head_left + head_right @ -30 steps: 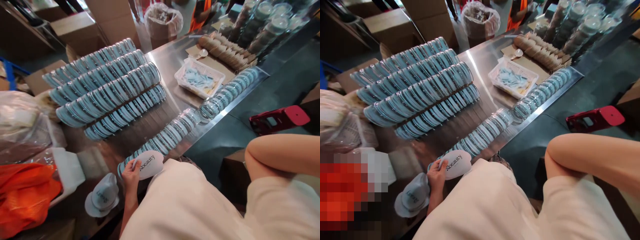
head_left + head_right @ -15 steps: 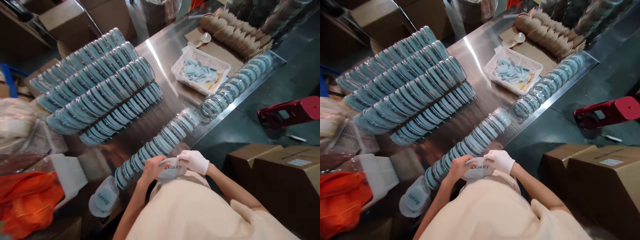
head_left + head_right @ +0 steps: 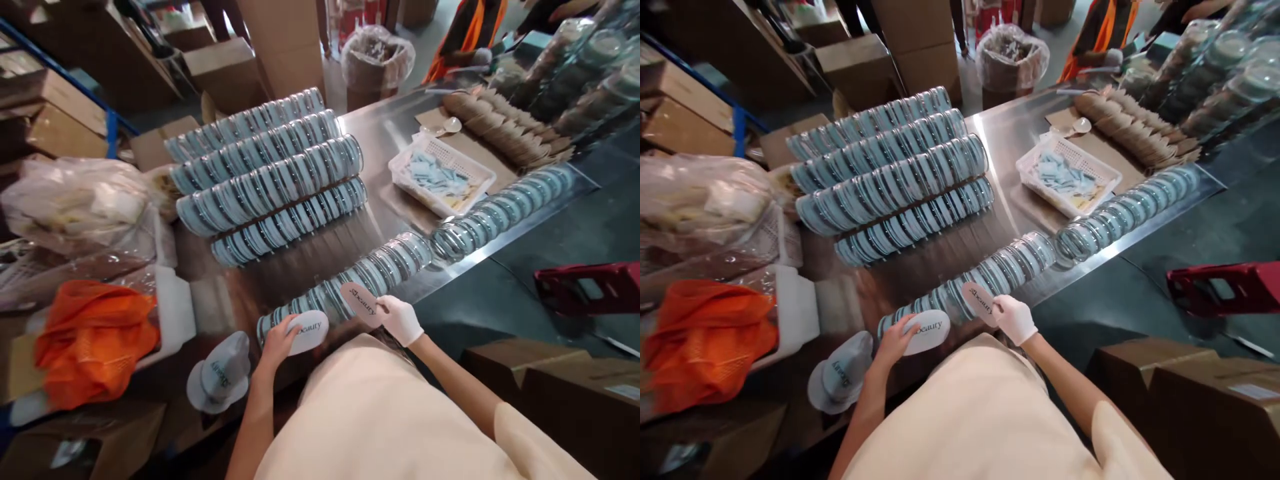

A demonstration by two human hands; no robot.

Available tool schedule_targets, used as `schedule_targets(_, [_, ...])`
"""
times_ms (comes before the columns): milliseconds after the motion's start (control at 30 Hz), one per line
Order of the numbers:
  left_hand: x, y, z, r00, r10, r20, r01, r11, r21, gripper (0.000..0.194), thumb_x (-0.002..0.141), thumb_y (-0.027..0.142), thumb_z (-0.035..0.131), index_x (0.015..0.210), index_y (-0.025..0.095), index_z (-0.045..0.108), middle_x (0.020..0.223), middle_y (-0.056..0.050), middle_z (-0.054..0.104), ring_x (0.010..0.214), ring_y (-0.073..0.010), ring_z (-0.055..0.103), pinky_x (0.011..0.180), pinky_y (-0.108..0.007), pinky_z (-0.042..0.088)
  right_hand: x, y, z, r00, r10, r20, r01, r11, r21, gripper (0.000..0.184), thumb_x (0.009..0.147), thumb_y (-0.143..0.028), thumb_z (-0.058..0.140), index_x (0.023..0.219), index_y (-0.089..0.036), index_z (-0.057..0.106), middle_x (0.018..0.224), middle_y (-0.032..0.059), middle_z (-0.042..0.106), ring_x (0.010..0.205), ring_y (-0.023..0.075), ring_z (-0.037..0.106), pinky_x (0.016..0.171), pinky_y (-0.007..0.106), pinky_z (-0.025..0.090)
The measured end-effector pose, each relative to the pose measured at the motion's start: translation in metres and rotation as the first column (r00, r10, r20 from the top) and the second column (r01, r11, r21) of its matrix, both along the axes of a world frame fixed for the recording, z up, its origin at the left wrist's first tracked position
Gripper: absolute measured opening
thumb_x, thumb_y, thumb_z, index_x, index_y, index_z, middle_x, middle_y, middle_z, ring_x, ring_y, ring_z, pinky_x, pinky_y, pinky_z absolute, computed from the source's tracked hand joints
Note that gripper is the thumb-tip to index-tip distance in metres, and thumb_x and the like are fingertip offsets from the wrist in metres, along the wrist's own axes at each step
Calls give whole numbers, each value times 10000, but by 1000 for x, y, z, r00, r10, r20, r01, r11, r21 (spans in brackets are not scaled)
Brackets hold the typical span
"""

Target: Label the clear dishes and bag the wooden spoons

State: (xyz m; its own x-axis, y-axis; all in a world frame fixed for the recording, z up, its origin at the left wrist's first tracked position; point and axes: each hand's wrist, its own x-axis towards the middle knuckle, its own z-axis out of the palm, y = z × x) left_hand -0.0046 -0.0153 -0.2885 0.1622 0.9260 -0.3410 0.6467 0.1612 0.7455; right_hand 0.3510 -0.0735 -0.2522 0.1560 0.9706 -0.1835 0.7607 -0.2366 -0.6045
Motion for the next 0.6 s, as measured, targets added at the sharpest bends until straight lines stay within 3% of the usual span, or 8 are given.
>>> schedule_targets(100, [-12, 19, -12, 997, -54, 46, 52, 998, 42, 399, 842, 545, 616, 1058, 240, 756, 993, -70, 803, 937, -291, 741, 861, -382, 552, -33, 16, 12, 957, 68, 283, -22, 986, -165, 266, 958, -231, 484, 961, -183, 746, 1020, 90, 783, 933, 207, 728, 801, 262, 476])
schedule_targets(200, [-12, 35, -29, 982, -133, 136, 127, 990, 57, 379, 875, 516, 610, 1057, 216, 754, 961, -60, 788, 897, -257, 731, 845, -360, 553, -50, 30, 30, 902, 107, 418, -6, 971, -237, 256, 976, -251, 485, 947, -187, 731, 1013, 82, 775, 930, 205, 721, 753, 263, 433])
schedule_targets(400, [-1, 38, -71, 952, -262, 156, 223, 947, 231, 268, 835, 382, 695, 974, 178, 799, 1057, -130, 753, 1077, -294, 675, 1082, -479, 495, -78, 53, 47, 866, 191, 462, -5, 927, -374, 275, 983, -204, 470, 1023, -168, 739, 1082, 120, 766, 975, 222, 719, 761, 278, 423])
schedule_targets(500, [-2, 35, -78, 922, -357, 149, 309, 912, 270, 225, 862, 342, 704, 1012, 208, 806, 1075, -106, 759, 1095, -282, 670, 1217, -525, 374, -87, 55, 54, 866, 170, 470, 16, 930, -366, 281, 998, -227, 463, 1017, -185, 740, 1078, 105, 770, 983, 228, 720, 778, 284, 429])
schedule_targets(600, [-5, 36, -78, 913, -383, 143, 336, 902, 271, 223, 877, 333, 709, 1039, 210, 802, 1082, -103, 760, 1095, -277, 669, 1232, -530, 355, -91, 52, 60, 852, 131, 508, 49, 945, -325, 269, 1003, -263, 475, 1015, -199, 736, 1085, 96, 770, 976, 236, 725, 759, 284, 431])
